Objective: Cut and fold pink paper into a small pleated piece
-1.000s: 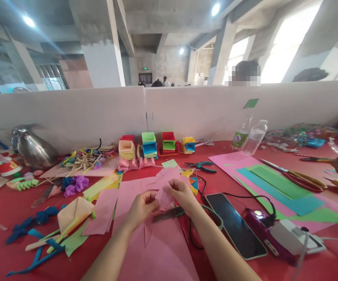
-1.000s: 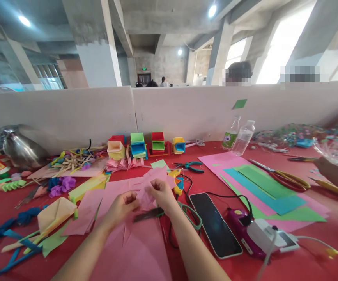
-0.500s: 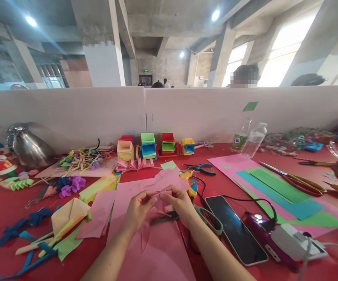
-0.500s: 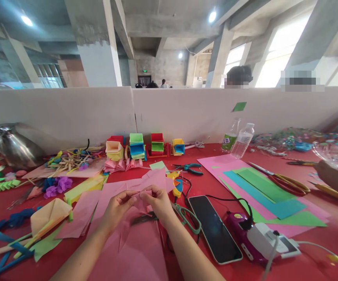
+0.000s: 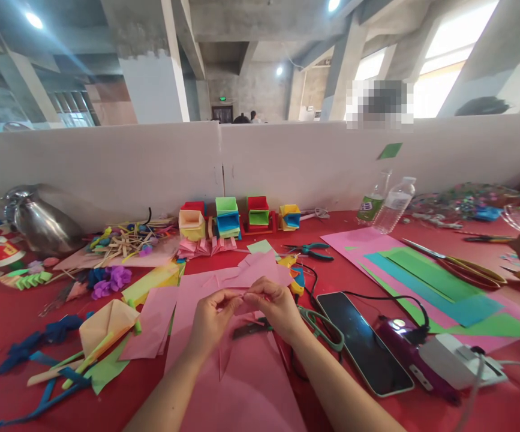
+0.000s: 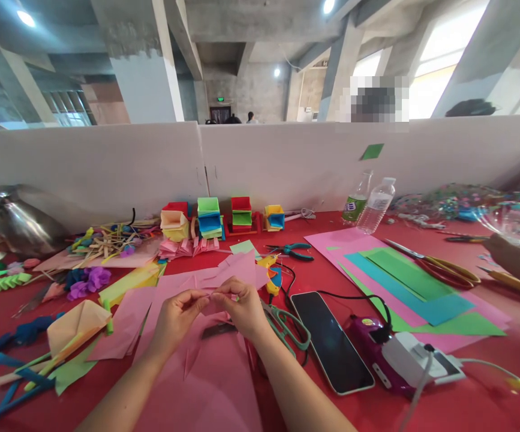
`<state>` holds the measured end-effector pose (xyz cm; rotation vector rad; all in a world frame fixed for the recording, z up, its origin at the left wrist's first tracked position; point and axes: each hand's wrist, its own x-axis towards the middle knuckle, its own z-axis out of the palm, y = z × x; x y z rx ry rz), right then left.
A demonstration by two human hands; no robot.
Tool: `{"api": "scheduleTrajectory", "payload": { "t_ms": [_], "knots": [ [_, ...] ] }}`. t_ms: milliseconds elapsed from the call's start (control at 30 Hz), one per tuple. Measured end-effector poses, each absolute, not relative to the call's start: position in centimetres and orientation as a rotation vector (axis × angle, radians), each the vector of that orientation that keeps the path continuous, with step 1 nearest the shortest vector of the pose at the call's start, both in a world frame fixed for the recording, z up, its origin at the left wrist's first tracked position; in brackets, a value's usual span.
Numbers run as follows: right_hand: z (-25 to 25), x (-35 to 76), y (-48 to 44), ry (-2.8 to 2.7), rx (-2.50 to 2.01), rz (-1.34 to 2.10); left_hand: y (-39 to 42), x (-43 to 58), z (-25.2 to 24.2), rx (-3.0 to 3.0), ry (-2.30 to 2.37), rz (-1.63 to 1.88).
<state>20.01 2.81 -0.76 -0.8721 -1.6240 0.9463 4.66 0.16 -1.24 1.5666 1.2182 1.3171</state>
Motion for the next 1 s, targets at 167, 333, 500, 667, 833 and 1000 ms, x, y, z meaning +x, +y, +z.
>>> {"api": "scheduleTrajectory", "payload": {
  "t_ms": [167, 333, 500, 667, 833, 1000],
  "knots": [
    [-0.6, 19.5, 2.5, -1.587, -0.896, 0.983, 0.2, 4.7, -1.1, 1.521, 1.235, 1.338],
    [-1.2, 19.3, 2.8, -1.412, -0.989, 1.098, 0.8, 4.4, -1.8, 1.376, 1.186, 1.282],
    [-1.9, 19.8, 3.4, -1.404, -1.029, 1.19, 1.3, 3.9, -2.5, 1.378, 1.226, 1.24],
    [-1.5, 19.8, 3.2, -1.421, -1.054, 1.111, 1.2, 4.0, -2.3, 1.427, 1.315, 1.38],
    [-1.0, 19.0, 2.1, -1.498, -0.958, 0.698, 0.2, 4.9, -1.7, 1.503, 1.219, 1.421],
    [-0.7, 18.3, 1.2, -1.732, -0.807, 0.664, 0.1, 5.3, -1.3, 1.338, 0.95, 1.358]
  ]
}}
